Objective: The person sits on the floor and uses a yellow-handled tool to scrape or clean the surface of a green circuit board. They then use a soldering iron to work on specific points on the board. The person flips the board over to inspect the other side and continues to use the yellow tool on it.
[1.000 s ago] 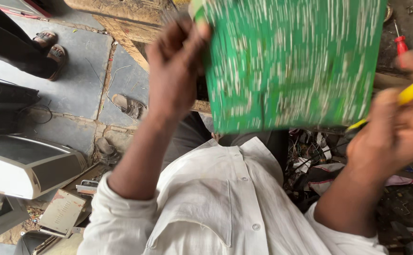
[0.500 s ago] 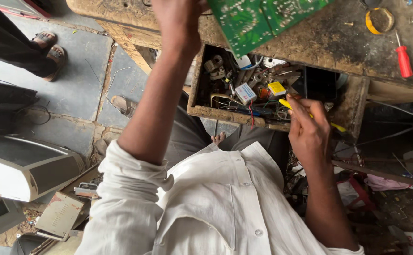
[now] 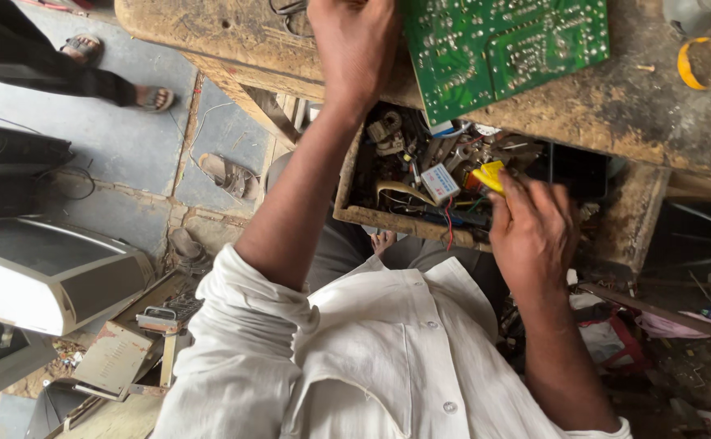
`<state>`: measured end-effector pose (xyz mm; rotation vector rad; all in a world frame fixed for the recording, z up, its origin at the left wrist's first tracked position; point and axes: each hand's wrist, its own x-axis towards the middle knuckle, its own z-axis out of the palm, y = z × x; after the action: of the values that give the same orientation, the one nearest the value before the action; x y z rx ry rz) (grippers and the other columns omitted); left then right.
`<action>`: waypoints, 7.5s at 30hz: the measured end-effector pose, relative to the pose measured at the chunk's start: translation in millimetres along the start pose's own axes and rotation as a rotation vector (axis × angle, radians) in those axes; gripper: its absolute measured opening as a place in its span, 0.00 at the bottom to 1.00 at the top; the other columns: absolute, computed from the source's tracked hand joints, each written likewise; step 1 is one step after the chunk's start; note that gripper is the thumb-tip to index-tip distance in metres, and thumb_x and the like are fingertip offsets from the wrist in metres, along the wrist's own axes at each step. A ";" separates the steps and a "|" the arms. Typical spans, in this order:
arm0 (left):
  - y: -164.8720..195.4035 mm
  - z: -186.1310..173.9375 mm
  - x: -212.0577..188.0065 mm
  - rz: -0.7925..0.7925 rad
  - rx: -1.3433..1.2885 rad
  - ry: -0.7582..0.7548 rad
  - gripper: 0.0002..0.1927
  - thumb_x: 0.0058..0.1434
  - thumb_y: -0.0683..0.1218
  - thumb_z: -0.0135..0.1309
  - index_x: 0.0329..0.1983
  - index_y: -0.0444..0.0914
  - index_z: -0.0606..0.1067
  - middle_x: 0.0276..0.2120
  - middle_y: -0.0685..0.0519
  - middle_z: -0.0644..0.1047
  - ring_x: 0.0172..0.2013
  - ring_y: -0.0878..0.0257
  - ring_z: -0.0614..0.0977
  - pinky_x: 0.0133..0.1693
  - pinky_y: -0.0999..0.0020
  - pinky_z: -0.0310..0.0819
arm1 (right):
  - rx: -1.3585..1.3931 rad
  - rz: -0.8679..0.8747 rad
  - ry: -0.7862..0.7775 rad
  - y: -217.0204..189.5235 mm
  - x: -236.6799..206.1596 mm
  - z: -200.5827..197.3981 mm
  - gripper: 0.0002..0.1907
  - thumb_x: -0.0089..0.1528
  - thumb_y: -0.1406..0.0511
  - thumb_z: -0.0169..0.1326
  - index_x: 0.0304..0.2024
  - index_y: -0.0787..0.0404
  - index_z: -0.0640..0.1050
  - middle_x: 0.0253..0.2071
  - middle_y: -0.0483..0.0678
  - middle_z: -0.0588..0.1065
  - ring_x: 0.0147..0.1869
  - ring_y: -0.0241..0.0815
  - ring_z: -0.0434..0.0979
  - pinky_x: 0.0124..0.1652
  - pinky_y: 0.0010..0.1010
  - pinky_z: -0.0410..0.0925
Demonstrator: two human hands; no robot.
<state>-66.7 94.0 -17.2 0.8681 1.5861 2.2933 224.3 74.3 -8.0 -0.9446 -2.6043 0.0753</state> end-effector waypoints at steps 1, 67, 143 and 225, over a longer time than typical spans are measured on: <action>0.5 0.2 -0.4 -0.007 0.104 0.024 0.17 0.67 0.43 0.57 0.22 0.34 0.74 0.17 0.58 0.73 0.19 0.72 0.71 0.24 0.73 0.61 | 0.052 -0.017 0.020 -2.4 4.7 1.7 0.15 0.62 0.71 0.65 0.52 0.65 0.83 0.45 0.52 0.79 0.48 0.54 0.77 0.48 0.43 0.71; 104.8 -56.1 -168.5 -0.232 0.123 -0.473 0.06 0.66 0.42 0.61 0.44 0.36 0.82 0.41 0.54 0.80 0.41 0.67 0.81 0.41 0.69 0.80 | 0.036 -0.224 0.324 -36.1 -20.2 1.8 0.12 0.61 0.67 0.68 0.44 0.64 0.80 0.43 0.48 0.74 0.46 0.45 0.75 0.47 0.44 0.66; 89.2 -44.2 -180.4 -0.176 0.464 -0.484 0.07 0.67 0.44 0.66 0.41 0.35 0.82 0.32 0.52 0.78 0.31 0.64 0.78 0.32 0.69 0.74 | 0.755 -0.013 0.244 -17.0 -45.0 -10.7 0.16 0.61 0.77 0.64 0.51 0.70 0.76 0.49 0.53 0.72 0.47 0.39 0.78 0.45 0.27 0.73; 79.3 -2.9 -207.4 -0.092 0.104 -0.771 0.07 0.63 0.36 0.63 0.44 0.33 0.81 0.41 0.50 0.82 0.43 0.62 0.83 0.54 0.65 0.76 | 1.527 0.398 0.045 17.1 -91.6 -4.6 0.15 0.67 0.77 0.53 0.58 0.71 0.74 0.53 0.50 0.76 0.55 0.38 0.79 0.56 0.30 0.74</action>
<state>109.5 -41.3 -16.8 1.4359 1.3376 1.5153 301.1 29.6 -36.1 -0.7052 -1.4566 1.7391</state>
